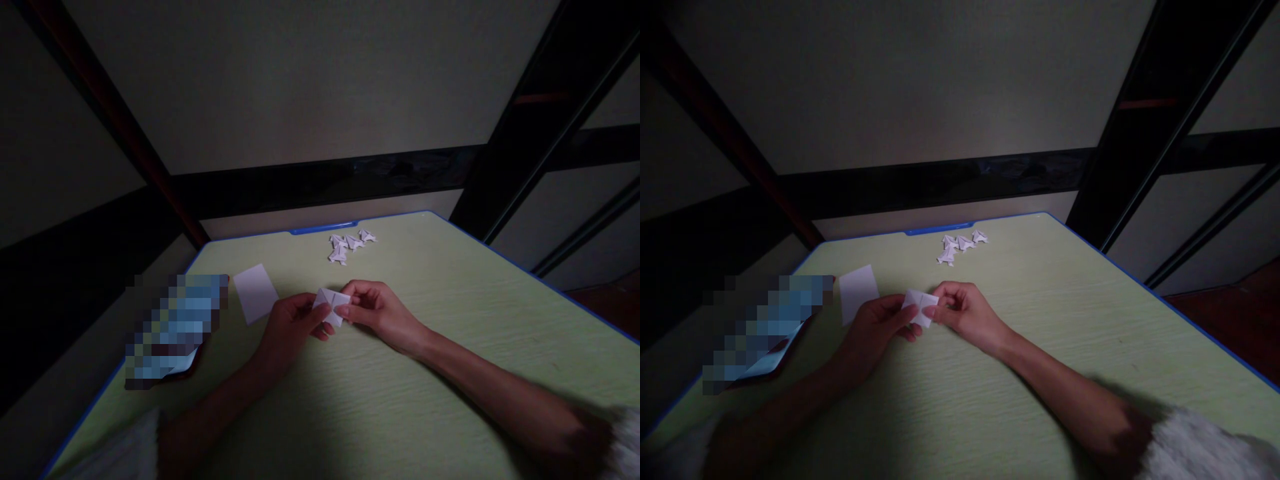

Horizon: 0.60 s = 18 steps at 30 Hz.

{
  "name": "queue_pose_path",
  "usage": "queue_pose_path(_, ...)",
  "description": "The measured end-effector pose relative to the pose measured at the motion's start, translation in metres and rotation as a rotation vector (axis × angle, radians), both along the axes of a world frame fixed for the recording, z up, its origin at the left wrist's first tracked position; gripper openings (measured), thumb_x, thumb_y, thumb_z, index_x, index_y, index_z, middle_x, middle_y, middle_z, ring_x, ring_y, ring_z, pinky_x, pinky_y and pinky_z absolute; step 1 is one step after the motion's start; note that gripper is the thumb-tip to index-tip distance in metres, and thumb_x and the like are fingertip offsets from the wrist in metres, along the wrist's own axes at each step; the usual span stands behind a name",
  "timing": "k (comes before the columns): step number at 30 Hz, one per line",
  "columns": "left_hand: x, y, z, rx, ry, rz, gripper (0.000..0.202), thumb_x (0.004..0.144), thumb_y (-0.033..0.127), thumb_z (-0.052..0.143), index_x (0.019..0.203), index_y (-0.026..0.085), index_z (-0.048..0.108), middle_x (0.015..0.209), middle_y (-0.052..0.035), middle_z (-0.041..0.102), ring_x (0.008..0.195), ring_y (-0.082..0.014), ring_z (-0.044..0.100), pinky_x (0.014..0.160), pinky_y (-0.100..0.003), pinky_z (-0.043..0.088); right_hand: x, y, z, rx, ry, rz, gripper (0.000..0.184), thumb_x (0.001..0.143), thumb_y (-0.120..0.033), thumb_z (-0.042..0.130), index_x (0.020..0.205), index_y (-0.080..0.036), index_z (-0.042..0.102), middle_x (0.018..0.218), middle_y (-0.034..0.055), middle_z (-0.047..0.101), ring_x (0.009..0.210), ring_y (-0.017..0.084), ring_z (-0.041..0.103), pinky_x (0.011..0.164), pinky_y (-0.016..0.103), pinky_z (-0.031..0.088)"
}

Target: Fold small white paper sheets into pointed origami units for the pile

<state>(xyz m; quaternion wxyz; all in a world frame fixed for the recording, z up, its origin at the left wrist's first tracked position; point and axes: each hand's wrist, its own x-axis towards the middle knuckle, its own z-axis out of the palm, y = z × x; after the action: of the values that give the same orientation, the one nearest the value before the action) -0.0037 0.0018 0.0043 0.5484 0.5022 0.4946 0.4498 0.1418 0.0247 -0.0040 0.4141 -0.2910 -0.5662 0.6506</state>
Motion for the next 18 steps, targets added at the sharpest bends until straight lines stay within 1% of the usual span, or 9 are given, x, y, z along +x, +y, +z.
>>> queue_pose_path(3,-0.001,0.0,0.0,0.006,0.032,0.003,0.015,0.063,0.025,0.059,0.065,0.01,0.06,0.044,0.0028,0.055,0.04,-0.0068,0.048,0.043,-0.018,0.039,0.001,0.0,0.001,0.015,0.028,0.013,0.02,0.06,-0.025,0.066,0.065,-0.012,0.051,0.057,-0.0019,0.053,0.052,0.007,0.046,0.052,0.021,0.032)
queue_pose_path(6,-0.003,0.0,-0.001,0.019,0.052,-0.027,0.016,0.064,0.025,0.058,0.063,0.01,0.059,0.042,0.0039,0.053,0.038,-0.0055,0.046,0.042,-0.017,0.036,0.003,0.001,0.002,0.088,0.078,-0.02,0.017,0.062,-0.018,0.064,0.074,-0.013,0.053,0.064,-0.0013,0.054,0.058,0.007,0.048,0.055,0.022,0.035)
queue_pose_path(8,-0.003,0.0,-0.001,0.028,0.065,-0.048,0.016,0.065,0.026,0.058,0.061,0.01,0.057,0.041,0.0043,0.052,0.037,-0.0051,0.044,0.041,-0.016,0.035,0.005,0.001,0.003,0.141,0.063,-0.015,0.015,0.064,-0.016,0.062,0.076,-0.014,0.055,0.066,-0.0007,0.055,0.059,0.008,0.049,0.055,0.022,0.037)
queue_pose_path(11,-0.004,-0.001,0.0,0.027,0.078,-0.061,0.017,0.064,0.026,0.058,0.059,0.01,0.056,0.039,0.0049,0.05,0.037,-0.005,0.042,0.04,-0.017,0.033,0.007,0.001,0.005,0.202,-0.015,0.027,0.007,0.065,-0.015,0.061,0.071,-0.012,0.059,0.067,0.0009,0.056,0.057,0.007,0.05,0.053,0.021,0.037)
queue_pose_path(13,-0.004,-0.001,0.0,0.015,0.084,-0.062,0.017,0.064,0.026,0.059,0.059,0.01,0.056,0.039,0.0051,0.049,0.036,-0.005,0.042,0.04,-0.017,0.032,0.008,0.001,0.005,0.213,-0.046,0.034,0.004,0.064,-0.014,0.061,0.068,-0.012,0.061,0.067,0.0009,0.057,0.057,0.007,0.05,0.052,0.021,0.038)
queue_pose_path(18,-0.005,0.0,-0.001,0.025,0.09,-0.089,0.017,0.064,0.026,0.058,0.059,0.01,0.056,0.04,0.0045,0.049,0.037,-0.0053,0.043,0.04,-0.017,0.033,0.01,0.005,0.005,0.176,-0.095,0.025,0.007,0.062,-0.008,0.061,0.067,-0.012,0.064,0.059,-0.0008,0.06,0.052,0.006,0.052,0.05,0.019,0.04)
